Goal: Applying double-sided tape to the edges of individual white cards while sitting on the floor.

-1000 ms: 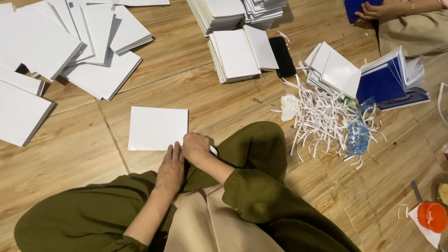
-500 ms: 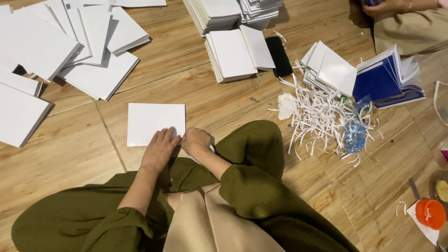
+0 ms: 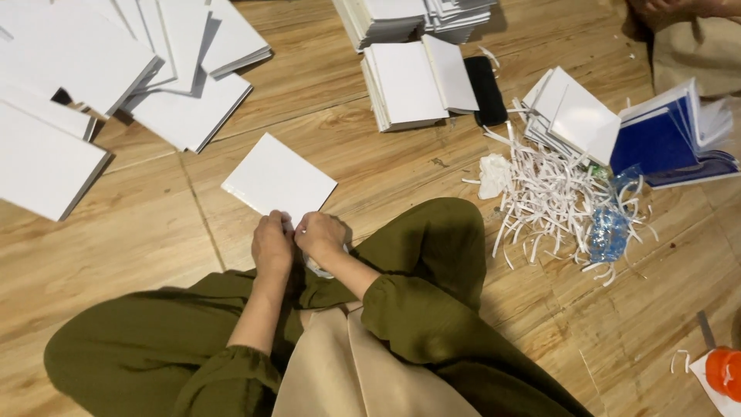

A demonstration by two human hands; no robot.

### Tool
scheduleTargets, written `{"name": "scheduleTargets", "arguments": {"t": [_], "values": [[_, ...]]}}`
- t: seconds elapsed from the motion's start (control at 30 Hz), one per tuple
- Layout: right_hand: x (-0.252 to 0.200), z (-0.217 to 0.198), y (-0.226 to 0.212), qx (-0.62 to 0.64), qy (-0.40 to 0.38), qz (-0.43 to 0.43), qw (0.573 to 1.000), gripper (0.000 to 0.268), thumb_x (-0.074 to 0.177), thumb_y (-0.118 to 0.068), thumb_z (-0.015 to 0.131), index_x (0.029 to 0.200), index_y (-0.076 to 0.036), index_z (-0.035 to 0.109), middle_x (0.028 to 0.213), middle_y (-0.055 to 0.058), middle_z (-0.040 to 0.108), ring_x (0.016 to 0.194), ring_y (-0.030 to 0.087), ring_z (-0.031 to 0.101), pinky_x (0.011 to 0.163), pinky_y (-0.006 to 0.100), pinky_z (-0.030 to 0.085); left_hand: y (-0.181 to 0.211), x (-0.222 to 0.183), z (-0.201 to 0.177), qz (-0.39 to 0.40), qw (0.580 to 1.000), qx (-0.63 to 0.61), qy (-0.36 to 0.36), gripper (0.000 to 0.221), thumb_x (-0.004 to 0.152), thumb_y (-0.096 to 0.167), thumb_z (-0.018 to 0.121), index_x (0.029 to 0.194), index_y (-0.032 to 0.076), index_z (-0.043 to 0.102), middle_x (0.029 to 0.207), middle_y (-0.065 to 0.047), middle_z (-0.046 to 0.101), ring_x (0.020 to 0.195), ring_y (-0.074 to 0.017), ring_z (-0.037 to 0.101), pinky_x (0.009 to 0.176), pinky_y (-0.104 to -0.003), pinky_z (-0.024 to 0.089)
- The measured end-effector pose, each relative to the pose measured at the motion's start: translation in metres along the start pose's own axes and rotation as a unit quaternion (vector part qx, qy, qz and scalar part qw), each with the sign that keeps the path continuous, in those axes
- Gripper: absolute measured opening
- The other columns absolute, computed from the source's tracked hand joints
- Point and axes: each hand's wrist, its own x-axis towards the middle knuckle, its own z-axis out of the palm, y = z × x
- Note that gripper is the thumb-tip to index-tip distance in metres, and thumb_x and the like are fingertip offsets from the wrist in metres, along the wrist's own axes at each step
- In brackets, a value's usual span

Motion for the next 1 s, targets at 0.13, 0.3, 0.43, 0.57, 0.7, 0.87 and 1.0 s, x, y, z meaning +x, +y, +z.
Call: {"name": "scheduleTargets", "arguments": {"t": [0.13, 0.3, 0.43, 0.57, 0.7, 0.87, 1.0], "values": [[0.012, 0.001, -0.002, -0.062, -0.022, -0.049, 0.997, 0.02, 0.077, -0.022, 0.055, 0.088, -0.014, 0.069, 0.089, 0.014, 0.067, 0.092, 0.034, 0.063, 0.078, 0.046, 0.05, -0.018, 0.022, 0.017, -0.038, 0.999, -0.028, -0.013, 0.018, 0.076, 0.004, 0.063, 0.088, 0.016, 0.056, 0.082, -0.003, 0.053, 0.085, -0.0246, 0.059, 0.072, -0.037, 0.048], [0.038, 0.024, -0.002, -0.247, -0.004, -0.144, 0.958, 0.017, 0.074, -0.01, 0.056, 0.084, -0.008, 0.069, 0.082, 0.015, 0.067, 0.083, 0.034, 0.065, 0.07, 0.046, 0.051, -0.018, 0.044, 0.022, -0.101, 0.987, 0.079, -0.092, 0.011, 0.083, 0.017, 0.053, 0.093, 0.018, 0.058, 0.094, -0.01, 0.06, 0.097, -0.0303, 0.059, 0.08, -0.044, 0.047], [0.03, 0.021, 0.0, -0.31, 0.019, -0.211, 0.927, 0.018, 0.075, -0.01, 0.055, 0.086, -0.007, 0.069, 0.087, 0.012, 0.065, 0.083, 0.032, 0.065, 0.07, 0.047, 0.051, -0.025, 0.061, 0.041, -0.125, 0.987, 0.069, -0.066, 0.019, 0.081, 0.025, 0.055, 0.094, 0.013, 0.062, 0.092, -0.015, 0.062, 0.096, -0.0356, 0.059, 0.078, -0.048, 0.046], [0.053, 0.033, 0.021, -0.35, 0.107, -0.26, 0.894, 0.017, 0.076, -0.003, 0.052, 0.083, -0.005, 0.067, 0.078, 0.01, 0.062, 0.07, 0.03, 0.066, 0.058, 0.047, 0.051, -0.015, 0.06, 0.036, -0.134, 0.984, 0.087, -0.078, 0.021, 0.076, 0.02, 0.059, 0.094, 0.009, 0.063, 0.088, -0.018, 0.063, 0.093, -0.0381, 0.059, 0.075, -0.048, 0.046], [0.043, -0.023, -0.002, -0.301, 0.0, -0.251, 0.92, 0.011, 0.069, -0.017, 0.072, 0.077, -0.01, 0.07, 0.072, 0.009, 0.063, 0.073, 0.031, 0.066, 0.063, 0.044, 0.05, 0.029, 0.029, -0.017, -0.145, 0.982, 0.079, -0.09, 0.021, 0.078, 0.002, 0.055, 0.097, 0.004, 0.064, 0.093, -0.021, 0.063, 0.099, -0.0393, 0.057, 0.082, -0.049, 0.043], [0.038, -0.046, -0.007, -0.237, -0.055, -0.259, 0.935, 0.011, 0.07, -0.021, 0.071, 0.078, -0.013, 0.07, 0.077, 0.01, 0.065, 0.083, 0.034, 0.063, 0.073, 0.046, 0.049, 0.017, 0.037, -0.004, -0.135, 0.985, 0.074, -0.082, 0.023, 0.077, -0.002, 0.054, 0.098, 0.004, 0.064, 0.092, -0.02, 0.064, 0.098, -0.0385, 0.057, 0.081, -0.049, 0.042], [0.046, -0.044, -0.004, -0.252, -0.058, -0.256, 0.931, 0.008, 0.07, -0.022, 0.071, 0.076, -0.016, 0.07, 0.077, 0.007, 0.066, 0.083, 0.031, 0.064, 0.073, 0.043, 0.049, 0.013, 0.03, -0.004, -0.111, 0.989, 0.061, -0.075, 0.026, 0.08, -0.001, 0.053, 0.102, 0.007, 0.062, 0.094, -0.019, 0.063, 0.1, -0.0387, 0.056, 0.083, -0.052, 0.04]]}}
